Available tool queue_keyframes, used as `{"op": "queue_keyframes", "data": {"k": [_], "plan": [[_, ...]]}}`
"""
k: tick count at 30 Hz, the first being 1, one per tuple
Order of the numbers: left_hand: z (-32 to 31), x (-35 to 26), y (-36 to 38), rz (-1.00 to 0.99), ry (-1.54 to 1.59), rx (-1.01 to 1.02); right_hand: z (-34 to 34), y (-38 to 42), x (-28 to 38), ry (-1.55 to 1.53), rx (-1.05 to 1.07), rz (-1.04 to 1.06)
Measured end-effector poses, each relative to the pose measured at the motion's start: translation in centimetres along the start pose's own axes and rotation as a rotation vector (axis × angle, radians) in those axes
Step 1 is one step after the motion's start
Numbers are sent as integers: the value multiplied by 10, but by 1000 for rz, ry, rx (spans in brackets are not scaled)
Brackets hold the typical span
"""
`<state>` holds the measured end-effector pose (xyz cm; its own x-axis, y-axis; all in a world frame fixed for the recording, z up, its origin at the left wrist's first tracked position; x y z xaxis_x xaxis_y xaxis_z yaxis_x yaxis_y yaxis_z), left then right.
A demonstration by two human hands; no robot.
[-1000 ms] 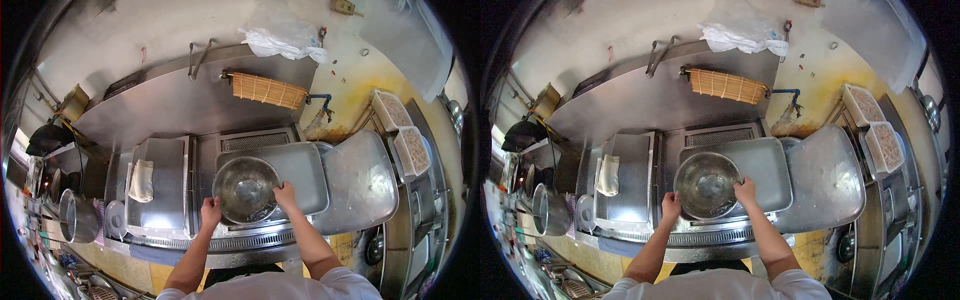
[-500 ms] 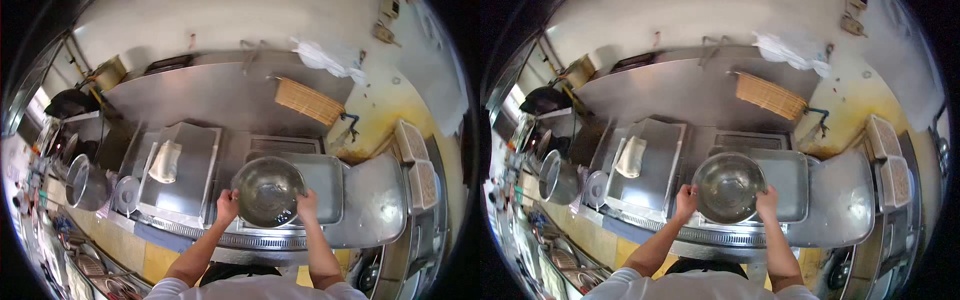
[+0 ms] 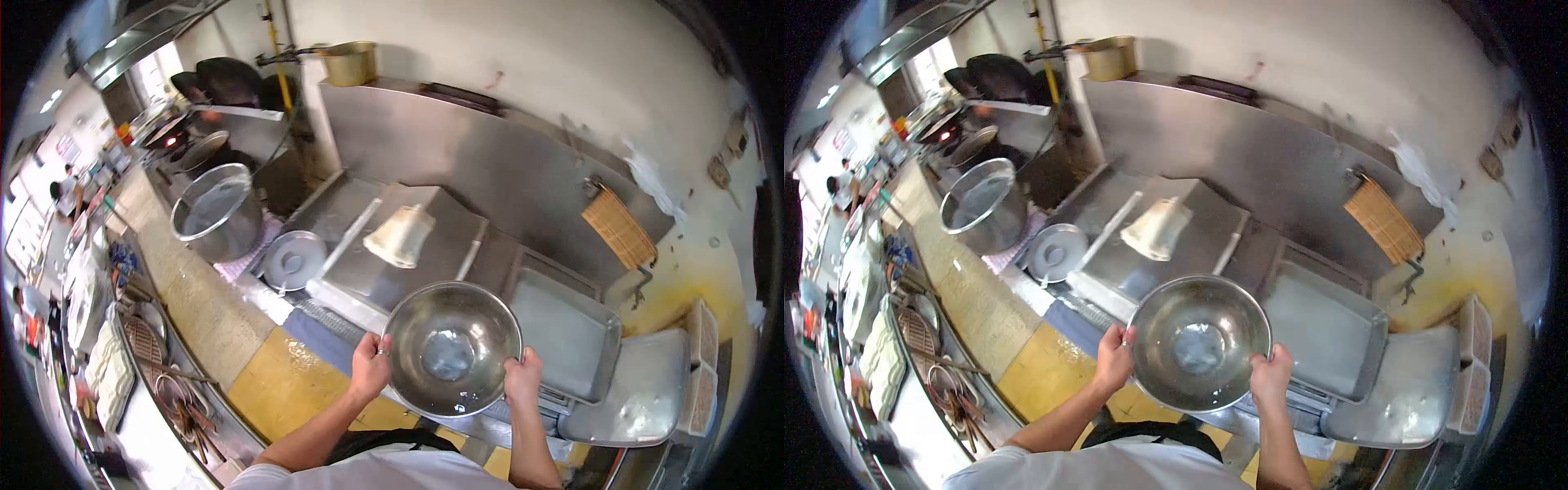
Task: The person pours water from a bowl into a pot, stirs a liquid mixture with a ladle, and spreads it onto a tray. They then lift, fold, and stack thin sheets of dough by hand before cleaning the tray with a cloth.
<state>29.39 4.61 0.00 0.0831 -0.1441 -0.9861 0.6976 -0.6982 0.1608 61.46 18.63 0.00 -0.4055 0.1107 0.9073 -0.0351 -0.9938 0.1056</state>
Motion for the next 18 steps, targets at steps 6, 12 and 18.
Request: {"op": "queue_keyframes", "data": {"k": [6, 12, 18], "plan": [[182, 7, -16, -135, 50, -177, -147, 78, 69, -86, 169, -15], [378, -11, -21, -65, 78, -357, -319, 163, 136, -102, 379, 31], [559, -2, -30, -97, 90, -559, -489, 245, 202, -166, 651, 60]]}}
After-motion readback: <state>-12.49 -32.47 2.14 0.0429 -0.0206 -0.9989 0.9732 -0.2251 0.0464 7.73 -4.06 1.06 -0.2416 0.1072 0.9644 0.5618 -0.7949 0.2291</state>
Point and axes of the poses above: each hand's wrist, its own y-axis away from the middle knuckle, its own z-axis out of the back of the hand, x = y × z, the point moved 7 cm from there along -y, towards the middle knuckle, and after that the axes turned 10 degrees about y, right-handed, at the moved point
